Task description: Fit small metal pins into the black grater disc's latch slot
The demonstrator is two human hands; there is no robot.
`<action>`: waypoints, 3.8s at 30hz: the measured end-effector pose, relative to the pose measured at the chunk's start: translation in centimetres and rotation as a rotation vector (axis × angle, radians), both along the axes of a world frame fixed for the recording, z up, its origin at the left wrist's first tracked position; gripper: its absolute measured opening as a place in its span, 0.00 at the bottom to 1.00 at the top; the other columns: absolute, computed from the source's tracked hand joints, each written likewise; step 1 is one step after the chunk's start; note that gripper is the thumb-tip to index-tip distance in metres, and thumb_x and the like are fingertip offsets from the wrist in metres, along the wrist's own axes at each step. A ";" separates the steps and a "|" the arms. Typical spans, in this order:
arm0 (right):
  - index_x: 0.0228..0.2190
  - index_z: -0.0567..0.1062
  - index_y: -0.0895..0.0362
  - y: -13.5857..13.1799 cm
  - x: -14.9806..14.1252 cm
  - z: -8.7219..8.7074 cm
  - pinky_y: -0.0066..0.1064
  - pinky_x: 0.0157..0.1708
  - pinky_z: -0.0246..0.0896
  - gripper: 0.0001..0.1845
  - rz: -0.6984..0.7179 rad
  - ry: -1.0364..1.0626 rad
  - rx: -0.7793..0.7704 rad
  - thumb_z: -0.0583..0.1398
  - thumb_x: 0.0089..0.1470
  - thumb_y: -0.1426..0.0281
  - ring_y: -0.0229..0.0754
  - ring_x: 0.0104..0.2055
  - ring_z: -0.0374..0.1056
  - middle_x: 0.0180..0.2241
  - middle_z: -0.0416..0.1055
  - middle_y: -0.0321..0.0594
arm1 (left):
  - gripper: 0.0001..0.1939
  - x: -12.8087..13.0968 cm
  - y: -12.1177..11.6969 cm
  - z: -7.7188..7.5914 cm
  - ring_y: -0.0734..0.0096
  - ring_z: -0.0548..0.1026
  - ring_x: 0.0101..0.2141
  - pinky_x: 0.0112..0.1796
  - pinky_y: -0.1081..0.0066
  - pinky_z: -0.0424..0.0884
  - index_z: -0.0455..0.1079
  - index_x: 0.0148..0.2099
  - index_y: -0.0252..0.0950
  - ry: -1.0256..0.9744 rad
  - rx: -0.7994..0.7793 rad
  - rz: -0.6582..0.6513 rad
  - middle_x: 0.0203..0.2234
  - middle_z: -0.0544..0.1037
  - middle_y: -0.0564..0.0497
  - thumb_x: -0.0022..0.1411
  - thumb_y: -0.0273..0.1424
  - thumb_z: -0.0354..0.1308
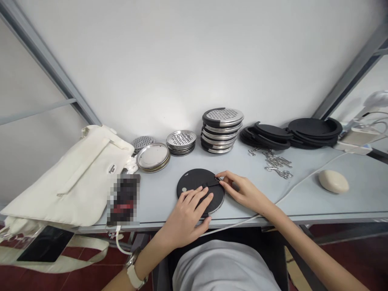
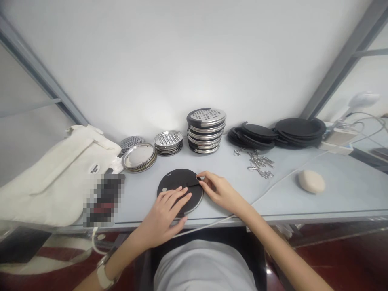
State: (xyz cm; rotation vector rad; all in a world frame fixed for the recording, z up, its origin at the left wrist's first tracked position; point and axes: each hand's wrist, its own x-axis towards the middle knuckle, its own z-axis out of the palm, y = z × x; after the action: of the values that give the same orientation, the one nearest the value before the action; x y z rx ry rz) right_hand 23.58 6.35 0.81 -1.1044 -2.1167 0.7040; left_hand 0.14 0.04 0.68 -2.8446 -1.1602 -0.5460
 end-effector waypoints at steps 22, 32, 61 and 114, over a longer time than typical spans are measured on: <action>0.47 0.68 0.55 0.1 0.2 -0.1 0.29 0.30 0.61 0.13 0.034 -0.007 -0.021 0.50 0.64 0.64 0.40 0.27 0.64 0.26 0.67 0.35 | 0.27 0.0 0.0 0.0 0.57 0.54 0.63 0.59 0.54 0.56 0.54 0.66 0.34 0.009 -0.035 -0.004 0.63 0.59 0.43 0.66 0.32 0.49; 0.46 0.68 0.55 0.1 0.4 -0.1 0.28 0.30 0.59 0.12 0.038 -0.004 -0.025 0.51 0.64 0.65 0.39 0.27 0.63 0.26 0.66 0.34 | 0.27 -0.1 0.0 0.0 0.58 0.55 0.63 0.58 0.55 0.56 0.54 0.66 0.34 -0.002 -0.024 -0.009 0.62 0.61 0.43 0.67 0.32 0.50; 0.48 0.71 0.52 0.5 0.6 -0.5 0.44 0.50 0.59 0.13 -0.072 0.011 0.179 0.54 0.63 0.69 0.48 0.45 0.69 0.40 0.77 0.42 | 0.27 -0.1 0.0 0.0 0.59 0.55 0.63 0.59 0.55 0.55 0.55 0.66 0.34 0.000 -0.027 -0.011 0.62 0.61 0.44 0.67 0.33 0.49; 0.41 0.69 0.54 0.2 0.4 -0.1 0.32 0.34 0.65 0.10 -0.028 0.081 -0.014 0.50 0.65 0.65 0.42 0.32 0.69 0.30 0.72 0.39 | 0.27 0.0 0.0 0.1 0.58 0.56 0.62 0.58 0.54 0.58 0.55 0.65 0.34 -0.006 -0.024 -0.015 0.62 0.62 0.42 0.66 0.32 0.51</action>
State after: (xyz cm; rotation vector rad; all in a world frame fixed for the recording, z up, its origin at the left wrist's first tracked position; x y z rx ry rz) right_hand 23.93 6.51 0.74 -1.0935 -2.0273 0.7392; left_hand 0.16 0.05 0.77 -2.8757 -1.1552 -0.5462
